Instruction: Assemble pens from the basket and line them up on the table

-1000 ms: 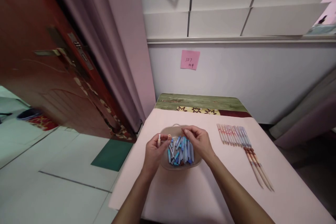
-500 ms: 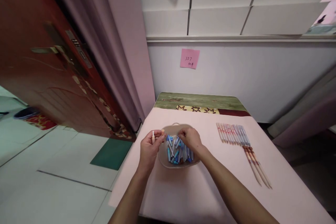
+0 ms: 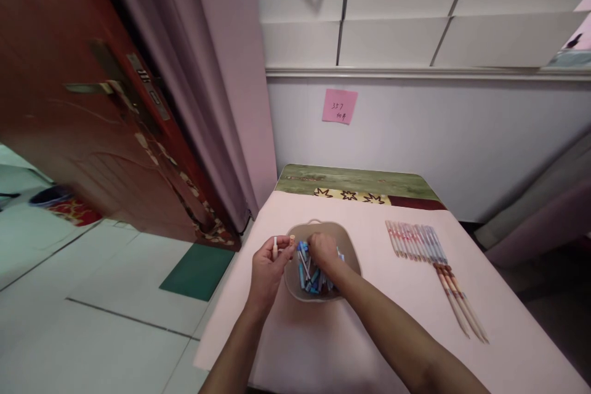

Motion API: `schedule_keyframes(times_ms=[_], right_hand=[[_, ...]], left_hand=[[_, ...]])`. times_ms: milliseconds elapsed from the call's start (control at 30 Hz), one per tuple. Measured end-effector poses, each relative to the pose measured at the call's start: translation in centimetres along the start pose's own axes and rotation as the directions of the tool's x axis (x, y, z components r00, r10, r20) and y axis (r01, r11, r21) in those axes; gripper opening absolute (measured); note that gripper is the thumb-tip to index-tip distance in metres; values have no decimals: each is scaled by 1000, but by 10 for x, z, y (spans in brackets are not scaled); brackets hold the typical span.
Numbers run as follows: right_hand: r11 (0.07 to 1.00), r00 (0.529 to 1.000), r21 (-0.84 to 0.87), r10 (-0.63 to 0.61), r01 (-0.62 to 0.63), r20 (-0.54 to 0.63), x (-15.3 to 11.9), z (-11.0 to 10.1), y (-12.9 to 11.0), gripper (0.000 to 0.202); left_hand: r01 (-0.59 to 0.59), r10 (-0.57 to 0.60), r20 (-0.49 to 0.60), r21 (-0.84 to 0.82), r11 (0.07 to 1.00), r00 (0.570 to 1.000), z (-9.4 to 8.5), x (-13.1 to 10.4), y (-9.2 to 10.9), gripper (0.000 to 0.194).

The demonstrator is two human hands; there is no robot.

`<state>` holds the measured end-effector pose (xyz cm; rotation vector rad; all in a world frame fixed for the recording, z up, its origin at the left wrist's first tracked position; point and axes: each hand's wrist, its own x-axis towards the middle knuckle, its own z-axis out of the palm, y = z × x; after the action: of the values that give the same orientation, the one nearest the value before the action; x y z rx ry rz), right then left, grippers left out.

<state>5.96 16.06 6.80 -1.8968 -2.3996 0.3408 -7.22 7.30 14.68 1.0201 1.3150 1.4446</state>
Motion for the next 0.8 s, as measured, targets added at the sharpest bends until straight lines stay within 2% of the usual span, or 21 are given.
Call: schedule_keyframes(times_ms=[233,400,533,667,733,767,800], right_hand=[[1000,1000,1,16,-16,-2,4,2,-1,26],[996,998,66,63,-62,-6,4,0,-3,23],[982,996,172,88,-82,-30,-1,-11,-4,20],[947,990,317,88,-51,-106,-10,-33,2,19],[892,986,452,74,2,-150,-18,-49,6,20],[824,984,564,60,45,-166,-23,-58,8,22],[692,983,715,42,99,-178,-28,-67,10,23]], left_hand=[[-6,6,17,-1,1000,1000,-1,-1,1,30],[18,-18,17,-5,1000,1000,0,-4,5,31],[19,-19,7,-8,1000,1000,1,-6,8,29],[5,-5,18,-7,1000,1000,1,-6,10,29],[7,-7,35,-1,1000,999,3,-4,10,30],[6,-7,49,5,1000,999,4,-3,9,30],[-2,1,65,11,1000,998,5,-2,8,30]])
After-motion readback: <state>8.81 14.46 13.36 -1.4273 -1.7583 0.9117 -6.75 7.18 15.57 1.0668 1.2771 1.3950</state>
